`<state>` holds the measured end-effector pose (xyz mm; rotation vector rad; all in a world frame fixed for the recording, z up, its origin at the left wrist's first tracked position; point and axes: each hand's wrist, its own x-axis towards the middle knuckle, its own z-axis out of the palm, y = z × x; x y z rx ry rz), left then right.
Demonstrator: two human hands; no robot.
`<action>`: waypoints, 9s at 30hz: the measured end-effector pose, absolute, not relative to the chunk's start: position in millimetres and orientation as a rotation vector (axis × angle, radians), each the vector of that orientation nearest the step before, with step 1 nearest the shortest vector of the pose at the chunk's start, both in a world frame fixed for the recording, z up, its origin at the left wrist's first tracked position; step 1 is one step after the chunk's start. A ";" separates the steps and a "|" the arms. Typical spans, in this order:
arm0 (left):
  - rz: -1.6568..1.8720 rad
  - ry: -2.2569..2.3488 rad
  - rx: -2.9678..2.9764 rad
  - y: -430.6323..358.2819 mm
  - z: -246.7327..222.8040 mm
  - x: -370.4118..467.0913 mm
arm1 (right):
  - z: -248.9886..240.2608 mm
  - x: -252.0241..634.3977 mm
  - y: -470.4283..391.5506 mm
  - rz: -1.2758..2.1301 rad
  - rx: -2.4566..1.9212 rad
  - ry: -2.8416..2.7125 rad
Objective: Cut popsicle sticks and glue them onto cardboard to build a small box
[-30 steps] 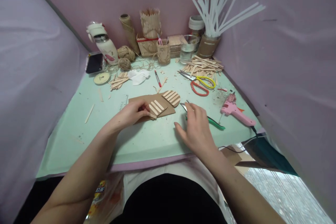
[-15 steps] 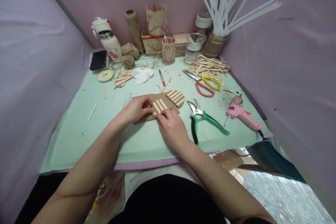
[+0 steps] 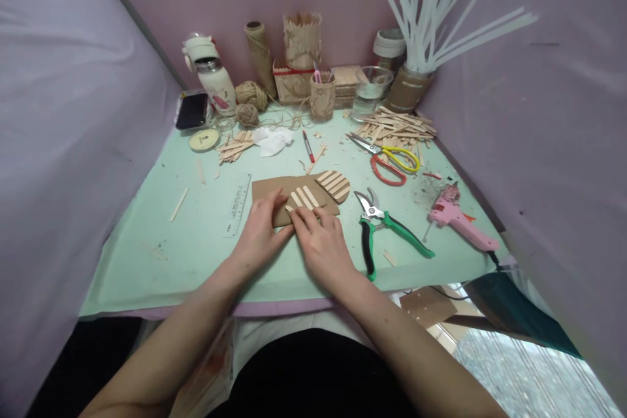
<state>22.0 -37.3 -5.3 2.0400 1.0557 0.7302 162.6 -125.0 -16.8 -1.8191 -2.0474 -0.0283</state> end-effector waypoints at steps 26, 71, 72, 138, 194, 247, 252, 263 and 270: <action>0.798 1.139 2.232 -40.3 -14.5 25.1 | -12.6 141.4 -120.5 -0.102 -2.038 -1.957; 0.799 1.181 2.293 -44.9 -14.2 27.7 | -18.4 158.1 -132.9 -0.059 -1.889 -1.821; 0.789 1.180 2.315 -45.0 -13.2 27.7 | -18.2 158.1 -133.0 -0.058 -1.889 -1.823; 0.255 1.354 2.736 -69.2 -2.0 28.0 | -16.9 158.3 -130.9 -0.069 -1.848 -1.821; 0.316 1.375 2.620 -68.7 -6.1 23.5 | 37.8 204.0 -32.6 0.462 -1.599 -2.654; 0.857 0.903 0.697 -97.3 12.2 61.2 | 40.9 203.5 -143.8 0.132 -1.653 -2.061; 0.879 0.955 0.739 -100.7 13.2 64.8 | 17.2 233.4 -167.0 -0.049 -2.034 -1.849; 0.862 0.961 0.765 -101.4 10.8 62.0 | -2.9 240.0 -185.5 -0.145 -2.540 -1.653; 0.786 0.867 0.591 -97.4 11.2 59.2 | -5.0 240.5 -183.1 -0.162 -2.265 -1.647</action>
